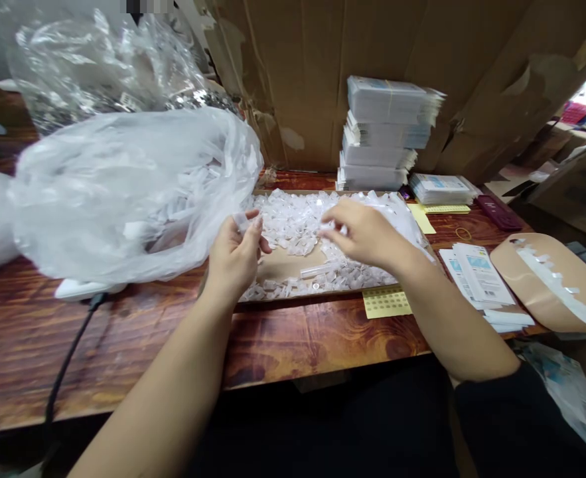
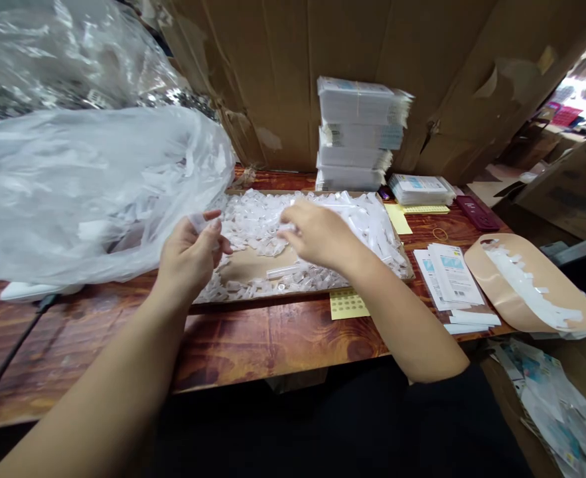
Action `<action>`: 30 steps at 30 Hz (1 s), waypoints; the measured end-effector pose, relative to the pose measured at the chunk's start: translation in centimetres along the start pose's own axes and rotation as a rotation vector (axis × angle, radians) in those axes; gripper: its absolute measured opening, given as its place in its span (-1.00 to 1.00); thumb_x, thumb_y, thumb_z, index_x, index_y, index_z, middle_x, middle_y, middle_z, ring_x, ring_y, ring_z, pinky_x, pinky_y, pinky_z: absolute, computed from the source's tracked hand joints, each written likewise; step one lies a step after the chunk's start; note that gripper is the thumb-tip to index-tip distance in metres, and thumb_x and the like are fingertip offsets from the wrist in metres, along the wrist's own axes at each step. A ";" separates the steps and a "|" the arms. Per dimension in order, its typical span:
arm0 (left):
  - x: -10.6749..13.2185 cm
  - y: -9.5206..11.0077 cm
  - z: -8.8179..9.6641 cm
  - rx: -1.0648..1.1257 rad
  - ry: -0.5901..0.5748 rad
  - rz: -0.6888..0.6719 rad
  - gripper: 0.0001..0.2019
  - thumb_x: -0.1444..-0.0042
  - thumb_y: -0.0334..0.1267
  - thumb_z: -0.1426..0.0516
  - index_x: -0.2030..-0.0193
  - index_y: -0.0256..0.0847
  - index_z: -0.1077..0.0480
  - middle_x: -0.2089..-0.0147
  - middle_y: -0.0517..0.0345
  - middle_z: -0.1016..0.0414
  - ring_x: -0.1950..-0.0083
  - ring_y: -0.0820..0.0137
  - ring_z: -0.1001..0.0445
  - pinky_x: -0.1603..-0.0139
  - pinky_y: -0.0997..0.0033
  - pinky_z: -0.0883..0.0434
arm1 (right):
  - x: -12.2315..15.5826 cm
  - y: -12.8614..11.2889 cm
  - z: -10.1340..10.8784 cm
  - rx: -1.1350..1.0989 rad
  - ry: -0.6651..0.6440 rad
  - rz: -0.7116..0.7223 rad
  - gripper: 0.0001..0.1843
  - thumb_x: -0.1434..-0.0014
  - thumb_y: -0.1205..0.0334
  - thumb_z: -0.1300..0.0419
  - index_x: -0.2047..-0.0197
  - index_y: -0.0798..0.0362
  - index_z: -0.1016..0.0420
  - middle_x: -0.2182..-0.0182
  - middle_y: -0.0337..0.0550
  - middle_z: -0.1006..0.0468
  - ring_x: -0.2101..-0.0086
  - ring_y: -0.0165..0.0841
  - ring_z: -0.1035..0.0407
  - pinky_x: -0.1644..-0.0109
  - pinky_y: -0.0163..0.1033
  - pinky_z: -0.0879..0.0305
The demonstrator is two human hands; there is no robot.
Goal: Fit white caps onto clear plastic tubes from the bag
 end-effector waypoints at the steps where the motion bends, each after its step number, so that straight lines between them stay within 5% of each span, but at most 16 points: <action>1: -0.1 0.2 0.3 0.022 0.036 0.019 -0.59 -0.19 0.10 -0.26 0.00 -0.14 -0.41 0.60 0.32 -0.31 0.64 0.48 -0.14 0.62 0.41 -0.02 | -0.7 -1.0 -1.3 0.014 -0.143 0.062 -0.82 -0.38 0.30 -0.15 0.07 0.08 -0.58 0.12 -0.03 -0.57 0.18 -0.27 -0.44 0.08 -0.18 -0.31; 4: -0.3 0.9 0.9 0.071 0.101 0.042 -0.59 -0.16 0.15 -0.28 0.07 -0.12 -0.45 0.64 0.38 -0.18 0.64 0.48 -0.10 0.62 0.40 0.01 | -2.6 -2.2 -4.6 0.172 -0.385 0.144 -0.75 -0.31 0.47 -0.12 0.07 0.11 -0.60 0.03 0.03 -0.60 0.13 -0.25 -0.44 0.13 -0.19 -0.22; 8: 0.1 1.2 0.6 0.059 0.058 0.049 -0.56 -0.23 0.22 -0.16 0.15 -0.16 -0.47 0.67 0.37 -0.14 0.66 0.47 -0.04 0.60 0.36 0.02 | -3.9 -2.1 -7.2 0.288 -0.508 0.145 -0.69 -0.29 0.54 -0.08 0.06 0.17 -0.60 0.02 0.10 -0.61 0.17 -0.24 -0.44 0.18 -0.18 -0.19; 13: 0.4 1.0 -0.1 0.048 -0.009 0.045 -0.49 -0.22 0.30 -0.09 0.21 -0.17 -0.47 0.69 0.36 -0.08 0.66 0.44 -0.02 0.58 0.32 0.03 | -3.6 -2.2 -8.0 0.276 -0.504 0.136 -0.75 -0.30 0.50 -0.10 0.09 0.18 -0.60 0.02 0.15 -0.60 0.21 -0.22 -0.44 0.21 -0.16 -0.22; 20: 0.2 1.6 0.7 0.070 0.067 -0.006 -0.50 -0.20 0.34 -0.08 0.26 -0.11 -0.44 0.67 0.30 -0.15 0.62 0.41 -0.08 0.54 0.29 0.00 | -3.5 -0.9 -8.3 0.155 -0.452 0.111 -0.79 -0.33 0.42 -0.08 0.01 0.11 -0.46 0.01 0.07 -0.60 0.10 -0.22 -0.45 0.07 -0.19 -0.31; 24: 0.2 1.9 1.0 0.095 0.127 -0.038 -0.49 -0.18 0.35 -0.09 0.26 -0.10 -0.44 0.67 0.30 -0.16 0.62 0.41 -0.10 0.54 0.29 0.00 | -4.4 -2.3 -8.1 0.027 -0.344 0.072 -0.69 -0.37 0.42 0.07 -0.09 0.07 -0.35 -0.02 0.03 -0.60 0.12 -0.23 -0.45 0.06 -0.17 -0.34; 30: 0.1 2.1 1.7 0.148 0.207 -0.062 -0.51 -0.15 0.33 -0.13 0.27 -0.10 -0.45 0.68 0.32 -0.17 0.66 0.45 -0.06 0.57 0.31 0.04 | -7.0 -4.8 -9.8 0.177 -0.365 0.072 -0.69 -0.36 0.34 -0.06 -0.12 0.09 -0.42 -0.14 0.09 -0.59 -0.06 -0.14 -0.50 -0.02 -0.13 -0.39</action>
Point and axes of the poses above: each hand's wrist, its own x-axis away from the middle knuckle, its own z-axis out of the back of the hand, y = z × x, the point moved 5 cm from there along -x, towards the middle knuckle
